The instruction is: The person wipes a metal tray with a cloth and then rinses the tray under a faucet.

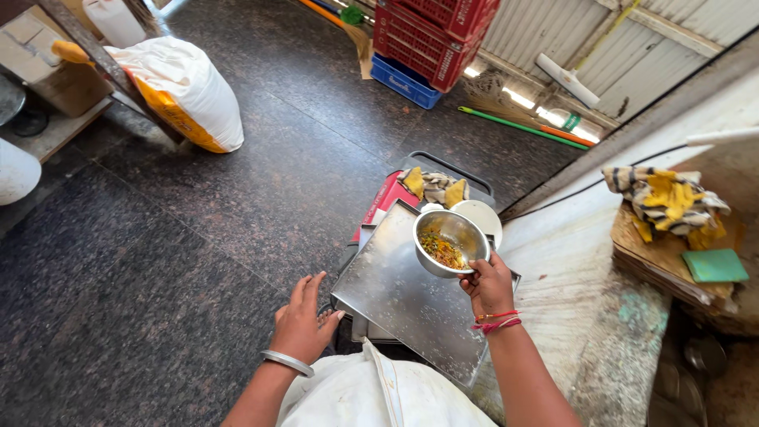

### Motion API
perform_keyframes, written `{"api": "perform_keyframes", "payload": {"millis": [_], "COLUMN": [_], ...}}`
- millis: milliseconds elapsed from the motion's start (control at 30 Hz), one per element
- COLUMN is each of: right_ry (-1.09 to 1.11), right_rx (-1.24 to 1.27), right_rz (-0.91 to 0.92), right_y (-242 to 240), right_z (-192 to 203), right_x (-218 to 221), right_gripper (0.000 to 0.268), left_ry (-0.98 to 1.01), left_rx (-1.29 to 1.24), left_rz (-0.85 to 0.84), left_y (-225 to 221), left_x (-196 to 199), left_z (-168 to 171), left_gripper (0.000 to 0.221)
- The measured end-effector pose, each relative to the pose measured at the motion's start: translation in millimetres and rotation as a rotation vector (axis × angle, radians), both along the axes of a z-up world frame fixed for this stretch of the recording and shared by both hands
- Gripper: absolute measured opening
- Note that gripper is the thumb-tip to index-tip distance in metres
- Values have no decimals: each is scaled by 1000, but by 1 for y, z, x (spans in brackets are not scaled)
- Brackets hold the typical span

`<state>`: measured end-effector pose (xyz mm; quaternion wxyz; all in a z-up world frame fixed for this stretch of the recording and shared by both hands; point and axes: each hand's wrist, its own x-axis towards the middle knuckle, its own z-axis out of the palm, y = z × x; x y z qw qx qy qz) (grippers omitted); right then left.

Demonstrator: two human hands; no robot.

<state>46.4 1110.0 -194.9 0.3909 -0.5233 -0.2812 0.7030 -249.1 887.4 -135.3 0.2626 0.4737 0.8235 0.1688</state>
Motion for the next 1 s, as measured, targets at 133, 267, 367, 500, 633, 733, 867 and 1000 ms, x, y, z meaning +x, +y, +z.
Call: {"api": "perform_keyframes", "payload": {"millis": [133, 267, 367, 500, 633, 733, 867, 1000], "right_ry": [50, 51, 6, -164, -617, -987, -1251, -1319], "right_rx": [-37, 2, 68, 99, 151, 303, 409, 151], "right_rz": [-84, -168, -166, -173, 162, 541, 803, 835], "right_y": [19, 54, 93, 162, 225, 252, 252, 256], "right_z": [-16, -27, -50, -100, -162, -192, -208, -200], "right_x": [-19, -48, -75, -114, -138, -154, -157, -163], "right_gripper": [25, 30, 35, 36, 39, 41, 42, 45], "left_ry": [-6, -68, -47, -19, 43, 85, 114, 122], "left_rx": [-10, -97, -79, -4, 29, -43, -198, -296], "left_rz": [-20, -26, -73, -94, -62, 13, 76, 110], "left_y": [11, 23, 29, 35, 31, 31, 43, 103], "left_x": [-11, -26, -40, -65, -110, -159, -210, -241], "left_z": [-1, 4, -2, -19, -45, -63, -82, -107], "left_gripper": [82, 85, 82, 83, 95, 95, 95, 95]}}
